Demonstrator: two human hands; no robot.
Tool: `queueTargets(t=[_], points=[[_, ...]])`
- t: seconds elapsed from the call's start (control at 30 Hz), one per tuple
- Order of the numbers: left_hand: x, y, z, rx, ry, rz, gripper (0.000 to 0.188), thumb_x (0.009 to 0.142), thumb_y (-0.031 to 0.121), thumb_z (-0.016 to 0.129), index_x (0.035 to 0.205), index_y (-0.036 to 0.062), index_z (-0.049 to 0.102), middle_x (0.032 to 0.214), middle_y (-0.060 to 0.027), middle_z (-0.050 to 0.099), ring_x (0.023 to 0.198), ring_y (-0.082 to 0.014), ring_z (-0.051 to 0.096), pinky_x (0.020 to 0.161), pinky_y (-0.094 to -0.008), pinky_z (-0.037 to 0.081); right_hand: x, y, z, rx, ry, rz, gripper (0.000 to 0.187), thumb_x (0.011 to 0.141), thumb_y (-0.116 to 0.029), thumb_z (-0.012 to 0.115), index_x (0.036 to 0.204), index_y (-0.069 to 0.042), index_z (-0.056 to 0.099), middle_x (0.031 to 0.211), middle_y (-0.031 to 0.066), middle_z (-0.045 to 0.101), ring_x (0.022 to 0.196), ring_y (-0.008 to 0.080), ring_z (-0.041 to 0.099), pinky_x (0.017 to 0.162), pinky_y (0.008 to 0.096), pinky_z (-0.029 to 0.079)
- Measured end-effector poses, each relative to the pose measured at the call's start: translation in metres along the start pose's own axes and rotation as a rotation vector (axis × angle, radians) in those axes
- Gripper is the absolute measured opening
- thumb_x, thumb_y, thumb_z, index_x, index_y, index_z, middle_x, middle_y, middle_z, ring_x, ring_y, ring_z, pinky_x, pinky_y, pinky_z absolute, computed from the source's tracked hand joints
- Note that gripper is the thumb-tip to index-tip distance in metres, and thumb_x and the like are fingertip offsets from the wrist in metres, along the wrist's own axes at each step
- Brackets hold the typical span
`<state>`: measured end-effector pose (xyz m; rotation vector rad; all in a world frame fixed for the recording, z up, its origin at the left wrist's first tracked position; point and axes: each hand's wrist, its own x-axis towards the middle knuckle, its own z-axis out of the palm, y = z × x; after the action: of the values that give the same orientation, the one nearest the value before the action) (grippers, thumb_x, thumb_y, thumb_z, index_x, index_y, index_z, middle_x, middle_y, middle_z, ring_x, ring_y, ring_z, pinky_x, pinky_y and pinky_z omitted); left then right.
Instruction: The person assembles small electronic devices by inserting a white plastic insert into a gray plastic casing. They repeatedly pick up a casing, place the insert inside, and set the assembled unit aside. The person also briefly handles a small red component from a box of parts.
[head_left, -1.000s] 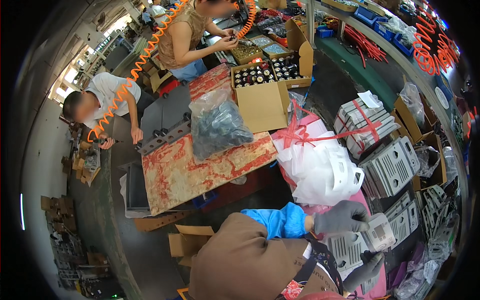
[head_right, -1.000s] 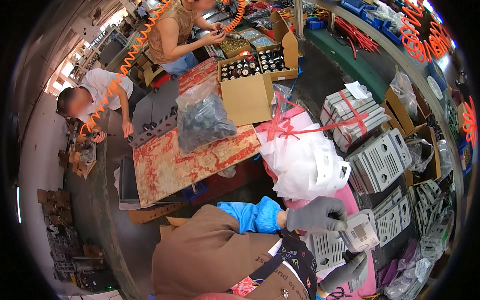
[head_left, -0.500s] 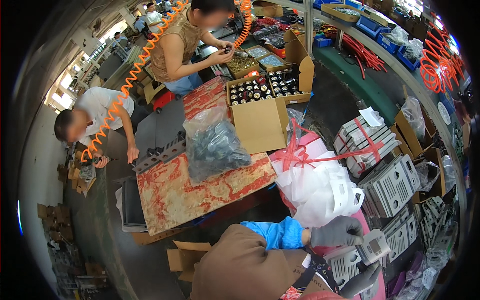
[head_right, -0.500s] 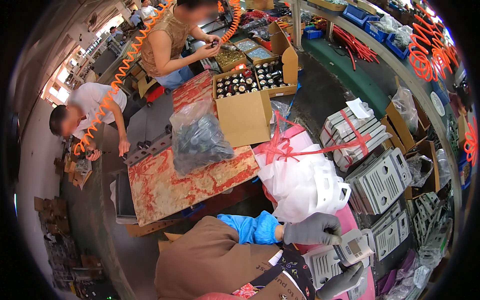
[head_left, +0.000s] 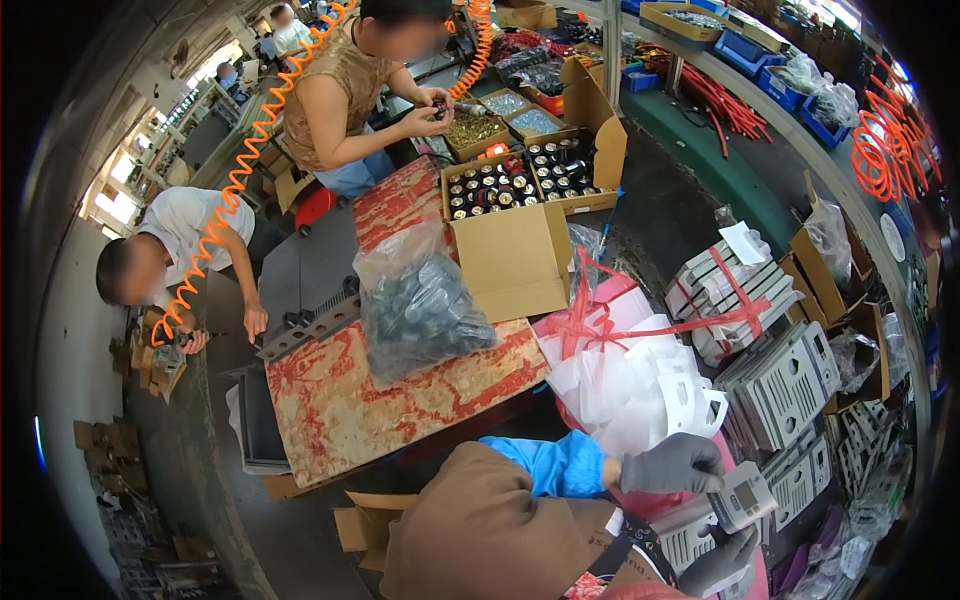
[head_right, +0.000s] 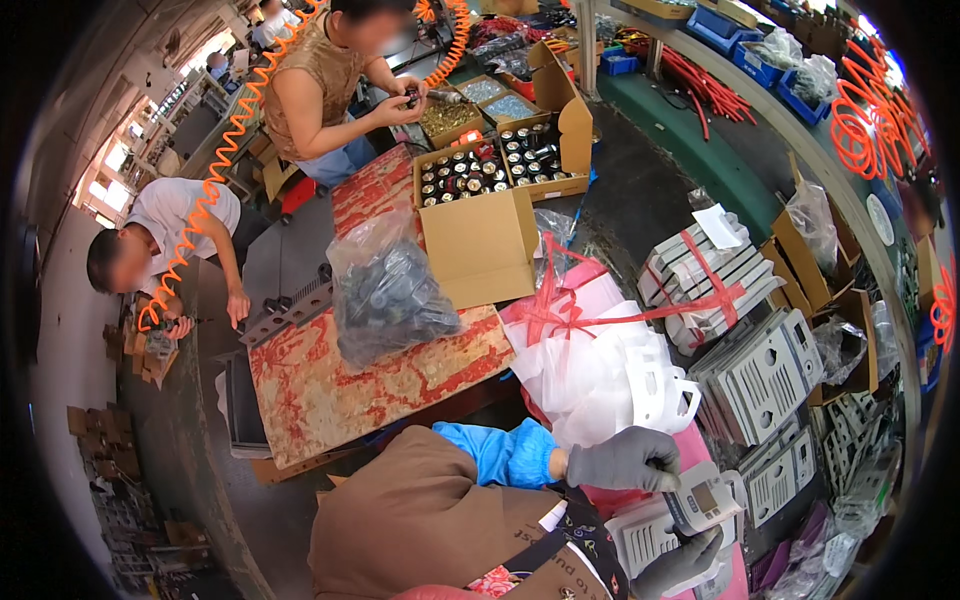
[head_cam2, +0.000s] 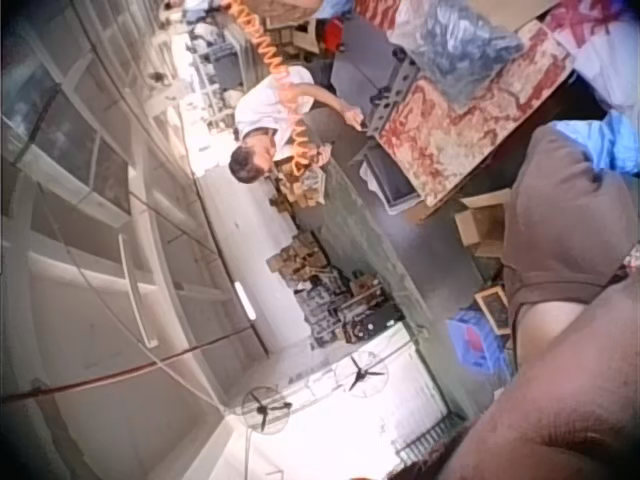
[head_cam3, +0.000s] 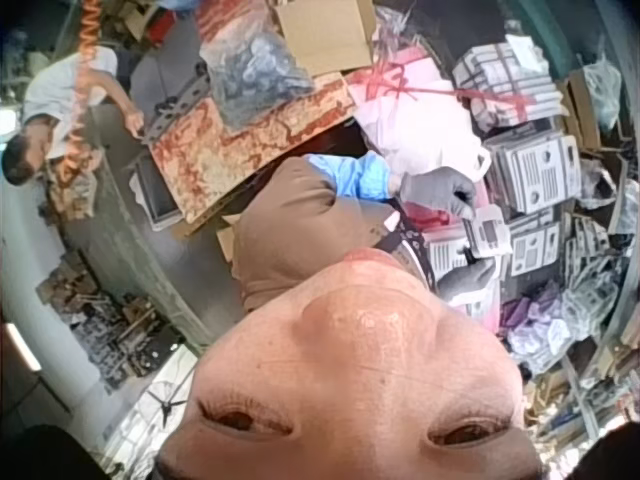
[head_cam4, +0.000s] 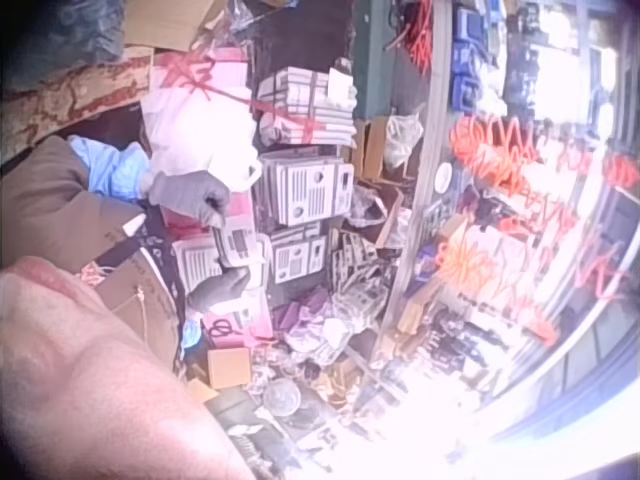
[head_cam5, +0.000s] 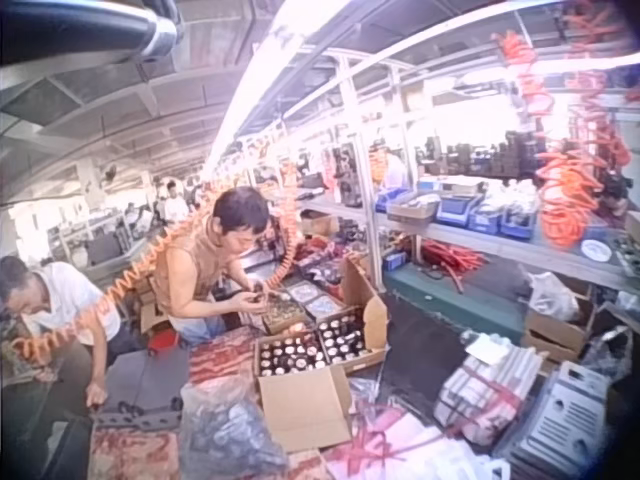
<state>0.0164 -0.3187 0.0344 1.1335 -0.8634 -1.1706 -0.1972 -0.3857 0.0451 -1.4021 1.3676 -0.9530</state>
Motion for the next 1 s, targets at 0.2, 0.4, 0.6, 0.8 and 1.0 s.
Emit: queueTargets(t=[0.2,0.4,0.6,0.8,1.0], points=[[0.0,0.012,-0.014,-0.024,-0.019,-0.012,0.018,0.086,0.016,0.076,0.089,0.001,0.066,0.079,-0.0031,0.065,0.072,-0.0108,0.06,0.065,-0.0281,0.05,-0.003,-0.021,0.024,-0.116,0.054,0.009,0.034,0.104,-0.026,0.04,0.107,0.002,0.059,0.078,0.0067,0.053,0.063,0.0137,0.048,0.055,0.0295,0.038],[-0.003,0.009,-0.017,0.025,0.043,0.097,0.019,0.086,0.016,0.077,0.09,0.0011,0.066,0.08,-0.0028,0.065,0.073,-0.0097,0.059,0.066,-0.0274,0.05,0.007,-0.017,0.021,-0.131,0.02,-0.087,0.04,0.105,-0.03,0.042,0.115,0.004,0.059,0.083,0.0124,0.061,0.062,0.0165,0.056,0.049,0.0285,0.042],[-0.029,0.006,-0.02,0.046,0.187,0.144,0.02,0.085,0.018,0.077,0.092,0.0018,0.067,0.08,-0.0025,0.065,0.075,-0.0085,0.058,0.069,-0.0269,0.049,0.004,-0.012,0.021,-0.111,-0.023,-0.066,0.039,0.105,-0.03,0.044,0.105,0.005,0.061,0.083,0.008,0.057,0.067,0.0136,0.051,0.057,0.0293,0.041],[-0.077,0.019,-0.015,-0.125,0.39,0.116,0.019,0.089,0.017,0.075,0.093,0.001,0.064,0.085,-0.0004,0.065,0.079,-0.0071,0.057,0.071,-0.0253,0.049,0.004,-0.031,0.034,-0.002,-0.28,-0.193,0.038,0.106,-0.03,0.045,0.092,0.003,0.058,0.075,0.0059,0.055,0.07,0.0138,0.048,0.064,0.0298,0.041],[-0.1,0.02,-0.056,-0.122,0.406,0.073,0.018,0.091,0.016,0.073,0.096,0.0023,0.063,0.085,0.0025,0.061,0.076,-0.0045,0.052,0.065,-0.0228,0.046,-0.009,-0.039,0.079,-0.042,-0.311,-0.204,0.038,0.106,-0.031,0.045,0.089,0.002,0.054,0.077,0.0044,0.052,0.071,0.0128,0.046,0.064,0.0281,0.038]])
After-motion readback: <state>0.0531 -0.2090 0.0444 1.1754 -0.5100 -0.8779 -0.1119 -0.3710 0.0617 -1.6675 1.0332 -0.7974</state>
